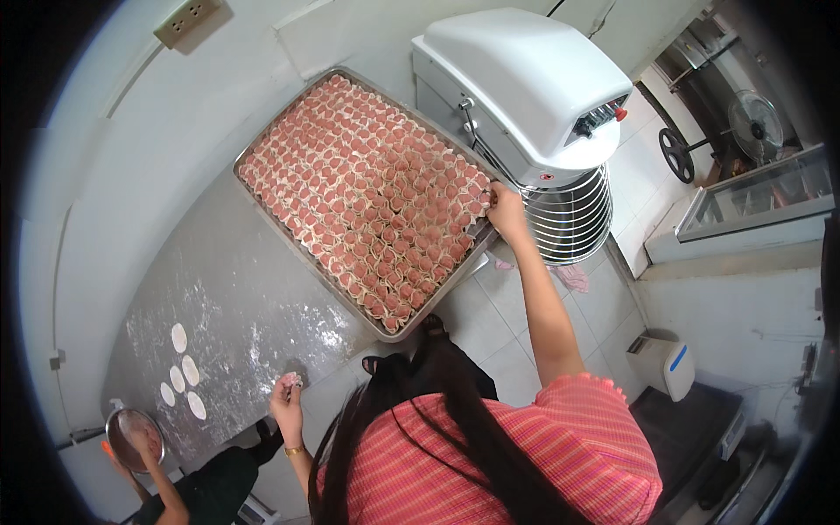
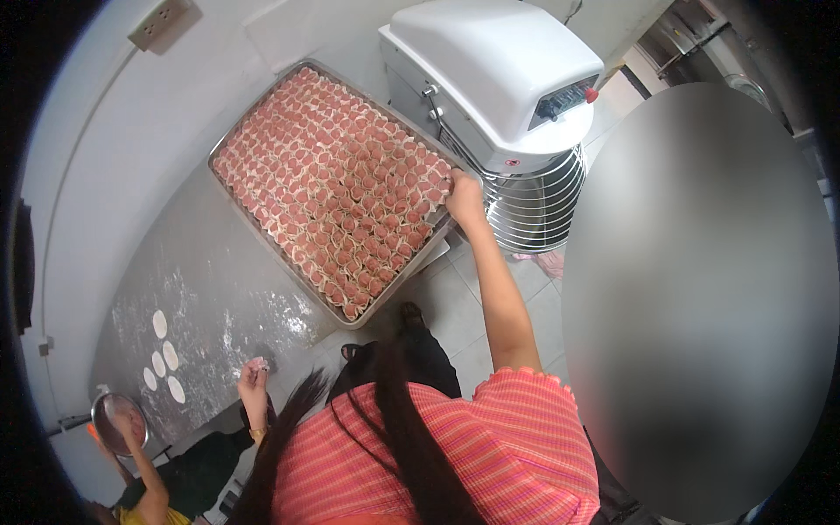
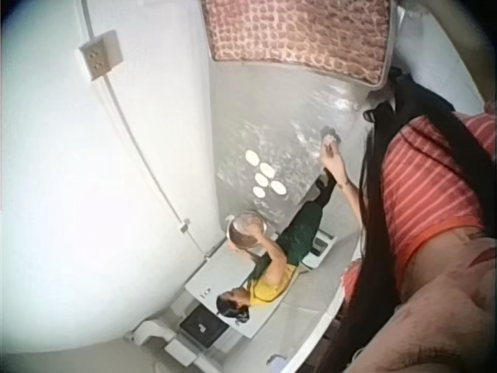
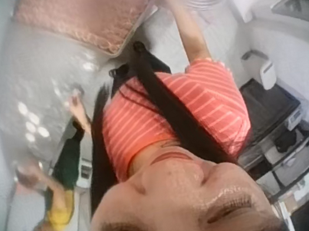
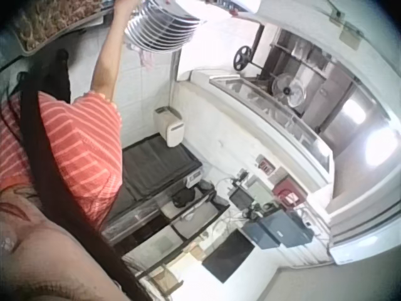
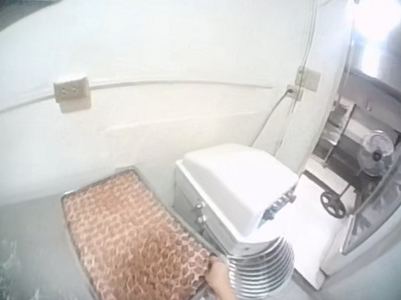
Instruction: The person places small red filling onto flattened dough circles on a metal table, folds them into dumplings, and arranges them on a large tray. Another person assists by preparing dough and filling nearby.
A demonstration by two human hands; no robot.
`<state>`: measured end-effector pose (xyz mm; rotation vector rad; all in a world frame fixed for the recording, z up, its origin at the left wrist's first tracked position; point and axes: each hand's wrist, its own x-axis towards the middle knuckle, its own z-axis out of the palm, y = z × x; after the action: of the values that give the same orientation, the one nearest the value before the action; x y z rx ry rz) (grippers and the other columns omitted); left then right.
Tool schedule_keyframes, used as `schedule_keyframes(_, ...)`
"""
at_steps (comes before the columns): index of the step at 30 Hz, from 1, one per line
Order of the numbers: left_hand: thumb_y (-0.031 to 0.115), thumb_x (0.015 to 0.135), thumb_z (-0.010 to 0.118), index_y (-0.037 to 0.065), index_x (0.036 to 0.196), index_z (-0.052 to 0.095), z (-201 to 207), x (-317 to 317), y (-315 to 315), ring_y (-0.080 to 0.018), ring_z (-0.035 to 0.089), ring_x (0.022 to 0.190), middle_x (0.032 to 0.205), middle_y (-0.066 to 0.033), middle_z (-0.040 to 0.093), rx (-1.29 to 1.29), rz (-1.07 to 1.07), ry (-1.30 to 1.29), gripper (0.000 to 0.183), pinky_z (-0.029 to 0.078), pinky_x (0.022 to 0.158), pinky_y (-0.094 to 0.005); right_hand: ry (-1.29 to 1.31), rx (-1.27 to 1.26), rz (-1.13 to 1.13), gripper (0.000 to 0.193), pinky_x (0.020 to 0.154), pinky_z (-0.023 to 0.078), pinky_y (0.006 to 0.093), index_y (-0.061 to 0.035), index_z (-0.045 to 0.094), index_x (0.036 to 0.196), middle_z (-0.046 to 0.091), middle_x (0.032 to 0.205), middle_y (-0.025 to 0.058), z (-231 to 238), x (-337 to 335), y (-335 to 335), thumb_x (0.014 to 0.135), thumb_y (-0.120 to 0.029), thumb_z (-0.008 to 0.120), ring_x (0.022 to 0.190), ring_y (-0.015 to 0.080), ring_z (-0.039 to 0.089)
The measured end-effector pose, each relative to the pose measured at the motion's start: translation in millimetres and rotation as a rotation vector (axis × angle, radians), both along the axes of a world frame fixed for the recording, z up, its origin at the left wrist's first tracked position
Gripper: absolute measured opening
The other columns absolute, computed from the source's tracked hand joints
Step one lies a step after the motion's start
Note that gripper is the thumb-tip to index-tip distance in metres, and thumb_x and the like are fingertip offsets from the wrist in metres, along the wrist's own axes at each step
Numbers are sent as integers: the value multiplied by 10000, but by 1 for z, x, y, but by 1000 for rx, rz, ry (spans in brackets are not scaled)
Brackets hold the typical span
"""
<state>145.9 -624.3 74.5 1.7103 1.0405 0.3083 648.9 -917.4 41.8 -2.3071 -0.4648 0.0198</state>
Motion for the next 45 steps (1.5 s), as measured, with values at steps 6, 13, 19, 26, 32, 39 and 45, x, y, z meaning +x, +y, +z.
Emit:
schedule_keyframes(6, -39, 839, 548, -38, 1049, 569, 13, 18, -11, -115, 584, 898, 957, -54, 631, 71, -8, 51, 211, 453, 812, -253, -31, -22, 26, 250, 682, 469, 454, 8, 560, 877, 615, 778, 222, -8, 15, 0, 630, 35, 590, 767, 419, 592)
schedule_keyframes(13, -38, 836, 548, -46, 1050, 567, 5, 10, -16, -115, 584, 891, 955, -66, 636, 92, 1, 77, 216, 451, 798, -249, -51, -193, 29, 156, 676, 484, 437, 12, 591, 772, 627, 731, 207, -6, 25, 0, 618, 23, 614, 742, 380, 619)
schedule_keyframes(19, -23, 833, 560, -36, 1067, 569, -12, -6, -27, -124, 594, 896, 952, -75, 643, 113, 22, 75, 235, 459, 817, -259, 57, -221, 73, 314, 659, 495, 334, 10, 633, 854, 645, 738, 170, 4, 34, -8, 549, -30, 694, 705, 277, 649)
schedule_keyframes(26, 41, 819, 601, 7, 1046, 616, -13, -25, -42, -168, 627, 896, 976, -93, 662, 171, 164, 91, 229, 502, 808, -303, -37, -382, 177, 122, 520, 411, 352, -6, 596, 730, 580, 611, 95, 7, 45, -22, 632, -77, 612, 575, 159, 535)
schedule_keyframes(32, 103, 807, 641, 22, 1039, 623, 13, -35, -35, -192, 653, 817, 918, -113, 672, 210, 277, 201, 247, 515, 749, -308, 77, -116, 212, 214, 692, 481, 281, 32, 591, 956, 645, 806, 100, 28, 29, -13, 745, 18, 623, 752, 163, 625)
schedule_keyframes(39, 85, 802, 621, 29, 1033, 629, 3, -67, -2, -180, 658, 811, 926, -106, 676, 217, 423, 150, 238, 514, 741, -301, -75, 25, 285, 309, 737, 497, 304, 53, 577, 1078, 651, 922, 156, 76, -39, 58, 770, 24, 580, 835, 199, 637)
schedule_keyframes(45, 48, 777, 614, 35, 999, 634, -19, -112, 62, -210, 659, 743, 853, -122, 671, 320, 543, 15, 224, 515, 676, -304, -47, 98, 404, 284, 732, 509, 291, 33, 595, 1058, 619, 977, 133, 60, -117, 134, 777, 51, 562, 842, 205, 614)
